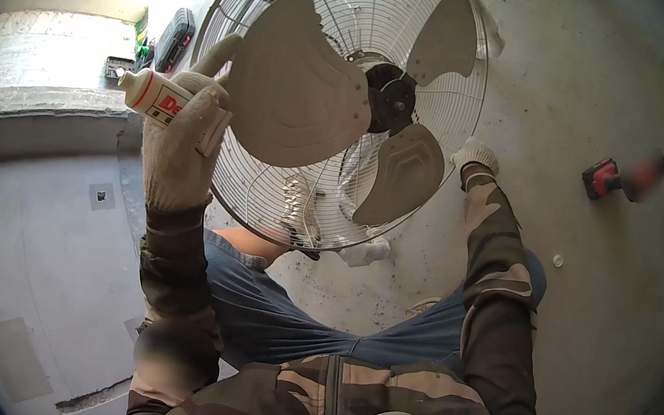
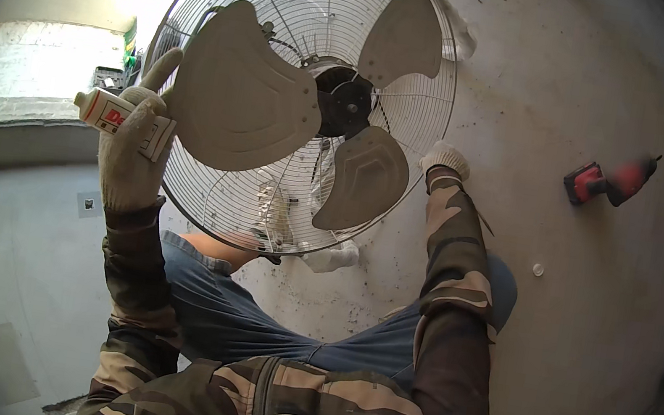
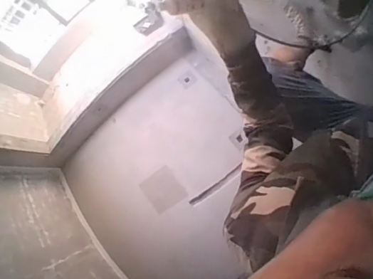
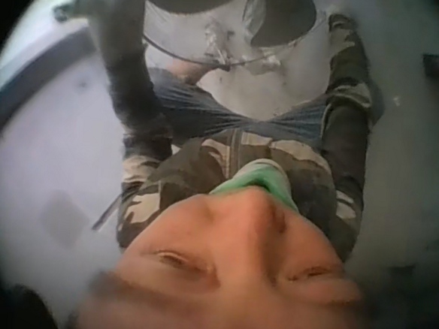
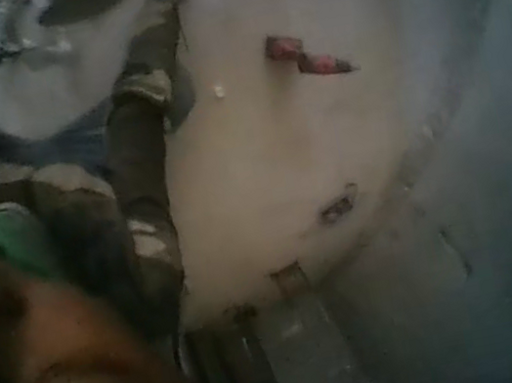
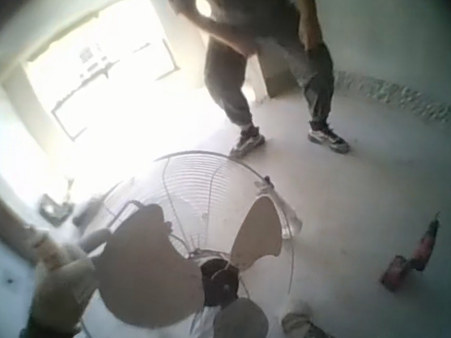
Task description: The person is assembling a large industrial or pedestal fan by attaching the blades and motor assembly.
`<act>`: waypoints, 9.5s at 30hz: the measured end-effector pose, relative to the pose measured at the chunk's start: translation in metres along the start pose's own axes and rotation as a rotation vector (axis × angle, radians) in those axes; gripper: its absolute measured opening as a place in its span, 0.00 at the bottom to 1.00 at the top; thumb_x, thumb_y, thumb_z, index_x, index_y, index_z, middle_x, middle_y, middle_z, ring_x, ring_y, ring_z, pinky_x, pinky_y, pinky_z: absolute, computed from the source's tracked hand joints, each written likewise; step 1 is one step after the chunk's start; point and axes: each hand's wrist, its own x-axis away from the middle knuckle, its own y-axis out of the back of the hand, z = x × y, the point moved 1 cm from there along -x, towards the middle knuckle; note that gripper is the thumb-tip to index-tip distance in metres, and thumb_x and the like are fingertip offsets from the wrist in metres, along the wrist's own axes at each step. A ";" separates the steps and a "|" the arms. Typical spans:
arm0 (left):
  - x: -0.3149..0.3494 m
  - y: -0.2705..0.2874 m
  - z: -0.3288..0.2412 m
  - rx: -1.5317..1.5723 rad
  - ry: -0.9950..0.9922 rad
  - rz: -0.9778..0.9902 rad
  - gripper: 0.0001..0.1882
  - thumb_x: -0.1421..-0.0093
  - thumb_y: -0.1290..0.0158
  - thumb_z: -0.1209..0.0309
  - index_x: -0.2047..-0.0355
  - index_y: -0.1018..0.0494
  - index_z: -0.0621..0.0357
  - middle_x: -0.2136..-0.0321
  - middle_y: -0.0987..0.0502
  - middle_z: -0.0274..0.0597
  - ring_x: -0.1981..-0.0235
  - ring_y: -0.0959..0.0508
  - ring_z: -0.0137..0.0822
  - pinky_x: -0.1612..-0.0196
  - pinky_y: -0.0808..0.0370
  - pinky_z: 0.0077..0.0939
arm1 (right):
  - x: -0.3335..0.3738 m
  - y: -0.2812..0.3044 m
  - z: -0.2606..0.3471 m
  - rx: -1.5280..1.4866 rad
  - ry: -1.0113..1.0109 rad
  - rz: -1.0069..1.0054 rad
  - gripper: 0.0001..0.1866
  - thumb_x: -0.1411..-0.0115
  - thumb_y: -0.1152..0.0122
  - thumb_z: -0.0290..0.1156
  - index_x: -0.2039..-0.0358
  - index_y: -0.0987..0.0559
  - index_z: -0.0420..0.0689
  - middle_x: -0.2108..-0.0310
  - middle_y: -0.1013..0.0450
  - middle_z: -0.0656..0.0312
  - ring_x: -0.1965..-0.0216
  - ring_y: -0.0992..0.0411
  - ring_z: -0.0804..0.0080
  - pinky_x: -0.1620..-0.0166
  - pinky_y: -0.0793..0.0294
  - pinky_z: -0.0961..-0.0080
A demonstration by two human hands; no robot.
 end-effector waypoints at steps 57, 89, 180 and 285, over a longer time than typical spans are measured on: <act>0.081 -0.078 0.016 0.026 -0.360 0.603 0.13 0.51 0.32 0.68 0.67 0.24 0.54 0.38 0.30 0.50 0.29 0.45 0.67 0.35 0.36 0.63 | 0.066 0.096 0.025 -0.333 1.009 -0.253 0.21 0.39 0.44 0.23 0.44 0.25 0.46 0.45 0.26 0.55 0.47 0.26 0.58 0.43 0.25 0.70; 0.039 0.053 0.010 -0.042 -0.258 -0.279 0.06 0.39 0.45 0.77 0.62 0.26 0.65 0.47 0.23 0.60 0.51 0.21 0.42 0.46 0.24 0.37 | 0.064 0.065 0.046 -0.309 0.879 -0.403 0.16 0.46 0.36 0.25 0.55 0.18 0.44 0.60 0.23 0.53 0.57 0.23 0.55 0.51 0.24 0.68; 0.104 -0.095 0.000 -0.185 0.488 0.757 0.16 0.30 0.48 0.66 0.51 0.25 0.69 0.67 0.16 0.42 0.70 0.19 0.25 0.72 0.24 0.20 | 0.338 0.039 -0.174 -1.869 0.720 -0.211 0.23 0.42 0.29 0.33 0.51 0.28 0.39 0.52 0.25 0.41 0.66 0.17 0.60 0.64 0.13 0.69; 0.031 -0.208 0.108 1.271 0.678 0.024 0.22 0.26 0.56 0.57 0.44 0.38 0.64 0.45 0.28 0.64 0.46 0.23 0.53 0.56 0.17 0.39 | 0.272 0.109 -0.116 -1.456 0.682 -0.806 0.14 0.35 0.46 0.25 0.49 0.26 0.40 0.57 0.25 0.56 0.58 0.25 0.68 0.48 0.24 0.69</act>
